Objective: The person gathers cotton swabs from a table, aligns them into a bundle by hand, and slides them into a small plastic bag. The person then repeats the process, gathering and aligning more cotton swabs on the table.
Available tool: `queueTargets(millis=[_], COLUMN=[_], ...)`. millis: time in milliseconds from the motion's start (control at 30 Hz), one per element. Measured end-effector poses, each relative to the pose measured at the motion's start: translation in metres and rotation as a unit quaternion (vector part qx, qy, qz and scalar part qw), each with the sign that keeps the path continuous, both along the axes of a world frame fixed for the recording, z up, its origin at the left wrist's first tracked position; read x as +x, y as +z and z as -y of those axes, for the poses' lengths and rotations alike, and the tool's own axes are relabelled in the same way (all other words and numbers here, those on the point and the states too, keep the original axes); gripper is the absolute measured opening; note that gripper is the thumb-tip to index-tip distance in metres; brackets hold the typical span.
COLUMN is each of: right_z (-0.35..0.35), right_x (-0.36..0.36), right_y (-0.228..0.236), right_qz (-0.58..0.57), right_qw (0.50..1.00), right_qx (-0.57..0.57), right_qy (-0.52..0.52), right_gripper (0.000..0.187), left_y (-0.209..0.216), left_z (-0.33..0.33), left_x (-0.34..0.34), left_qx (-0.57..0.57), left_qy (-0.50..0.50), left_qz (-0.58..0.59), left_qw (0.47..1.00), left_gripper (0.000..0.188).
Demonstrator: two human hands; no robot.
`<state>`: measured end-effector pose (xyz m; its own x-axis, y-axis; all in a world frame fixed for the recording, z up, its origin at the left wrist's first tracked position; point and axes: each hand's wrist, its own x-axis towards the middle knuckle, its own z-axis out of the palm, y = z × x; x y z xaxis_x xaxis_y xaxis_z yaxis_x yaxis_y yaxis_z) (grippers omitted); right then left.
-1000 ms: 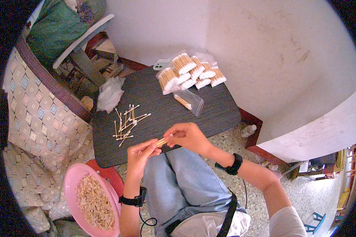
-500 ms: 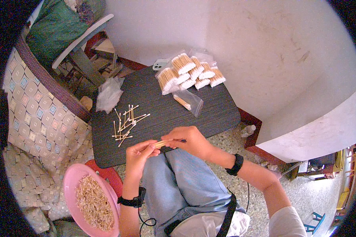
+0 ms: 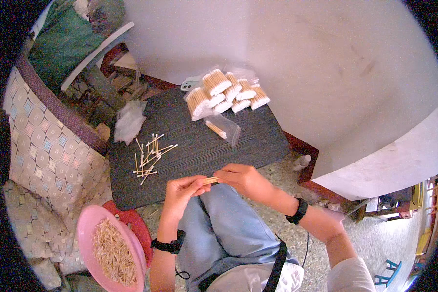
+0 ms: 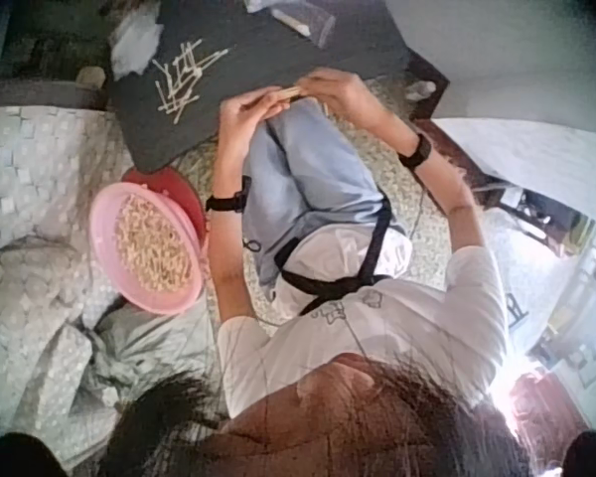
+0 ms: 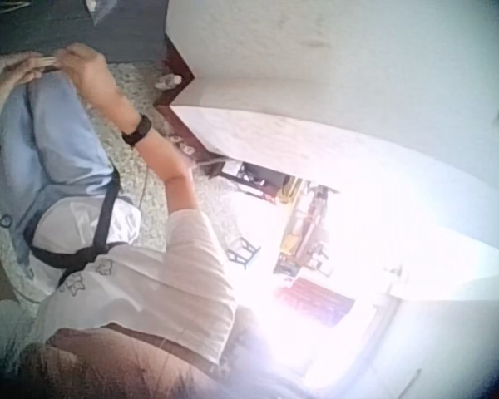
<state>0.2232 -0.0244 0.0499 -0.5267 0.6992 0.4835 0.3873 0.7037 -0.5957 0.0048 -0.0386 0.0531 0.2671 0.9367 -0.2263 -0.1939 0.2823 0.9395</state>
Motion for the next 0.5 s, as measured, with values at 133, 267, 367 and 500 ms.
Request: queueTargets(millis=[133,267,367,500], right_z=[0.006,0.01,0.013,0.012], right_x=[0.011,0.021,0.027,0.039], right_y=[0.004,0.004,0.008,0.004], right_qz=[0.042,0.123,0.145,0.123], right_qw=[0.999,0.984,0.979,0.981], right_qx=[0.027,0.124,0.135,0.129], right_qy=[-0.005,-0.023,-0.044,-0.076], right_gripper=[0.03,0.035,0.033,0.031], left_y=[-0.005,-0.001,-0.001,-0.017], left_z=[-0.002,-0.003,-0.006,-0.011], left_x=[0.01,0.02,0.031,0.047], left_qx=[-0.009,-0.02,-0.004,0.03], left_qy=[-0.002,-0.007,-0.009,-0.003], left_qz=[0.005,-0.005,-0.022,-0.007], left_qw=[1.0,1.0,1.0,1.0], left_gripper=[0.03,0.03,0.031,0.032])
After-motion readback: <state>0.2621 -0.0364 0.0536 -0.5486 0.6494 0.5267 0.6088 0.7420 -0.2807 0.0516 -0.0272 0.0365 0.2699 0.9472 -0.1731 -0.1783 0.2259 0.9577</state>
